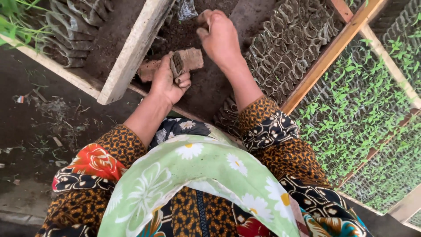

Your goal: Organizing soil-filled polybags into wooden trays and handling young green seedlings in a nursery setting.

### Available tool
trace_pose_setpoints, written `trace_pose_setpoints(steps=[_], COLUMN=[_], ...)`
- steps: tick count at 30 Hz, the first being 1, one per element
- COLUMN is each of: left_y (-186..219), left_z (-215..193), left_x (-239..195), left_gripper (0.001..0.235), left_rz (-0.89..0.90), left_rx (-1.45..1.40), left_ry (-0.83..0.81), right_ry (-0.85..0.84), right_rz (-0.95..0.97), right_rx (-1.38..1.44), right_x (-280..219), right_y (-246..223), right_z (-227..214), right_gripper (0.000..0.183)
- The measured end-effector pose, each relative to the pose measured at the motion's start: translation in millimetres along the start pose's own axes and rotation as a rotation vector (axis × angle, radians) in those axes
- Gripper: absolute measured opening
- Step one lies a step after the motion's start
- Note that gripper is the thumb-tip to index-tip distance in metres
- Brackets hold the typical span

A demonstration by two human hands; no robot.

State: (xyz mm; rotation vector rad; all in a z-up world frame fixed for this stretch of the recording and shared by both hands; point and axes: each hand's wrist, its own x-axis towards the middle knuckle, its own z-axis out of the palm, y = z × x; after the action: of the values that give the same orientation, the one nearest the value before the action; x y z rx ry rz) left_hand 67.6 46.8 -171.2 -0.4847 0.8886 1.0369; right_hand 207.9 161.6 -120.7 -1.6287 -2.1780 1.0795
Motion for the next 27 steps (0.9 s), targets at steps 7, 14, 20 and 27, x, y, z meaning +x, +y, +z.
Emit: trace_pose_setpoints(steps=[7,14,20,27], left_y=[6,11,10,13], left_z=[-7,-4,-3,12], left_x=[-1,-3,-4,-7], left_gripper=[0.024,0.024,0.025,0.018], left_rz=[-0.011,0.041,0.083,0.135], left_rx=[-0.096,-0.075,-0.051,-0.039], left_ry=[-0.024,0.070,0.100,0.266], right_ry=[0.043,-0.042,-0.184,-0.285], right_rz=[-0.009,-0.097,0.191,-0.185], right_rx=[-0.317,-0.164,0.397,0.115], right_x=[-1,12,-4,-22], right_y=[-5,-17,-82,-96], right_z=[58,58,-18,-32], right_gripper=[0.079,0.041,0.022,0.033])
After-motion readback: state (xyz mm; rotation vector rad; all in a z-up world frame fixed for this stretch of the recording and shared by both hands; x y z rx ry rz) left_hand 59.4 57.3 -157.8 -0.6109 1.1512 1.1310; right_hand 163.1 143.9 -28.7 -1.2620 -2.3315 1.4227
